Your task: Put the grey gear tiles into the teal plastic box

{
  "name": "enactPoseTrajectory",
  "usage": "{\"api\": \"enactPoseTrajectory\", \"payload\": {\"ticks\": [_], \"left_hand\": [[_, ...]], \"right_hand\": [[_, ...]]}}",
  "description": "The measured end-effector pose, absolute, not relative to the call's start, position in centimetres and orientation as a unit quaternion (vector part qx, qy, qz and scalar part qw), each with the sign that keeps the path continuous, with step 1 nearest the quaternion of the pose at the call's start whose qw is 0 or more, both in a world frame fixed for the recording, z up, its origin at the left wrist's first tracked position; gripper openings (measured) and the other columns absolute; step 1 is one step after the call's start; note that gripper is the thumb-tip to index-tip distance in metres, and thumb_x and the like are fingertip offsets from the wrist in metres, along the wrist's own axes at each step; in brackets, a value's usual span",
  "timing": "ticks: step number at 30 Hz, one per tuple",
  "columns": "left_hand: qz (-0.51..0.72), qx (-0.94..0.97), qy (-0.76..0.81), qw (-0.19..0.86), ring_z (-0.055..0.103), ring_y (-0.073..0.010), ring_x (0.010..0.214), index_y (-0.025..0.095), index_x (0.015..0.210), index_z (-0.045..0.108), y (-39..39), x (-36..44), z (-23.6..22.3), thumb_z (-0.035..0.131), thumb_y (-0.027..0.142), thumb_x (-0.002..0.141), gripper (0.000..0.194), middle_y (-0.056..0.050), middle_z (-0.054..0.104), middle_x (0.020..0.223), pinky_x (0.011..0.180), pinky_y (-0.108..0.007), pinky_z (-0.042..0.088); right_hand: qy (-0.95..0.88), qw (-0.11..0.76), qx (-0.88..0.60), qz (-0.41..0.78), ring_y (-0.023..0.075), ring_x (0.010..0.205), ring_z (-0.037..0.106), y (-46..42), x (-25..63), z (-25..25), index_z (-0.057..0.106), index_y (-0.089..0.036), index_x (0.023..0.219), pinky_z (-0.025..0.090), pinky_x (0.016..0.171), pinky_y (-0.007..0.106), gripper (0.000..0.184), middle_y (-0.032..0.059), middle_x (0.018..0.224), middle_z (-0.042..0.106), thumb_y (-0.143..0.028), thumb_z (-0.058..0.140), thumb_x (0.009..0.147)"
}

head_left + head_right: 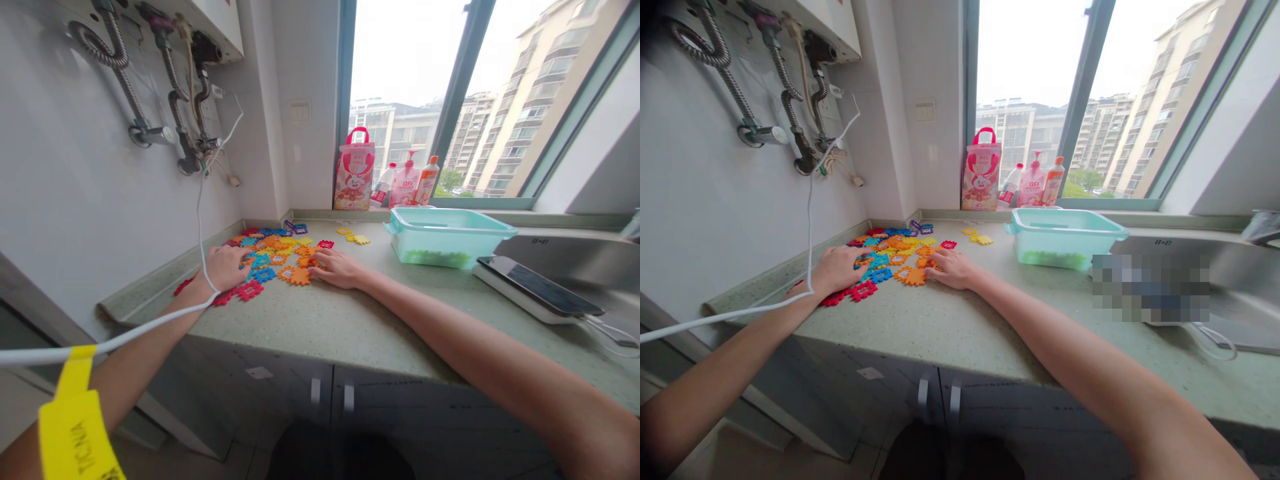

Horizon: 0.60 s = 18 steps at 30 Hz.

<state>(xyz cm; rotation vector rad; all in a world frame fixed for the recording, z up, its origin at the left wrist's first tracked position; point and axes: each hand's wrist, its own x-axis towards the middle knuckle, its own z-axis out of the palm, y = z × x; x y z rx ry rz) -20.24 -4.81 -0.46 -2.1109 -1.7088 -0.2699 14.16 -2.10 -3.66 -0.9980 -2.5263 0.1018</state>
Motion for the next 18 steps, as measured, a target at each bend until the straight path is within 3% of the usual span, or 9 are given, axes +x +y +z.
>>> {"api": "enactPoseTrajectory", "payload": {"ticks": [3, 8, 13, 15, 18], "left_hand": [[-0.125, -0.749, -0.610, 0.228, 0.068, -0.0308, 0.111, 0.019, 0.120, 0.077, -5.1, -19.8, -0.1, 0.039, 0.040, 0.111, 0.045, -0.012, 0.079, 0.115, 0.100, -0.045, 0.045], [-0.163, -0.751, -0.575, 0.280, 0.067, -0.0313, 0.112, 0.024, 0.144, 0.067, -5.2, -19.2, -0.1, 0.033, 0.043, 0.114, 0.049, -0.012, 0.077, 0.116, 0.089, -0.044, 0.044], [-0.143, -0.800, -0.539, 0.222, 0.068, -0.0314, 0.116, 0.020, 0.163, 0.046, -4.9, -19.0, -0.1, 0.040, 0.056, 0.111, 0.064, -0.011, 0.079, 0.124, 0.102, -0.046, 0.042], [-0.146, -0.769, -0.576, 0.237, 0.069, -0.0333, 0.116, 0.022, 0.152, 0.060, -5.0, -19.5, 0.3, 0.036, 0.054, 0.112, 0.056, -0.012, 0.080, 0.121, 0.101, -0.048, 0.045], [-0.132, -0.680, -0.677, 0.250, 0.073, -0.0354, 0.107, 0.024, 0.115, 0.079, -5.4, -21.2, 1.4, 0.030, 0.044, 0.111, 0.053, -0.014, 0.081, 0.111, 0.093, -0.048, 0.052]], "right_hand": [[-0.909, 0.210, -0.359, 0.038, 0.0278, 0.120, 0.068, -2.0, 14.2, -3.7, 0.069, -0.025, 0.130, 0.050, 0.107, 0.043, 0.041, 0.0120, 0.137, 0.069, -0.056, 0.052, 0.110], [-0.913, 0.197, -0.356, 0.023, 0.0294, 0.124, 0.067, -2.1, 14.1, -3.6, 0.069, -0.020, 0.132, 0.051, 0.107, 0.045, 0.044, 0.0148, 0.137, 0.069, -0.053, 0.049, 0.112], [-0.915, 0.202, -0.347, 0.026, 0.0300, 0.129, 0.065, -1.9, 14.2, -3.8, 0.069, -0.022, 0.135, 0.050, 0.112, 0.047, 0.044, 0.0147, 0.143, 0.067, -0.053, 0.048, 0.112], [-0.916, 0.205, -0.345, 0.028, 0.0297, 0.130, 0.065, -1.7, 14.2, -4.0, 0.070, -0.023, 0.136, 0.049, 0.114, 0.047, 0.044, 0.0139, 0.143, 0.067, -0.053, 0.048, 0.112], [-0.915, 0.209, -0.345, 0.033, 0.0291, 0.130, 0.065, -1.5, 14.2, -4.2, 0.070, -0.025, 0.137, 0.048, 0.115, 0.047, 0.044, 0.0127, 0.144, 0.068, -0.054, 0.049, 0.111]]}}
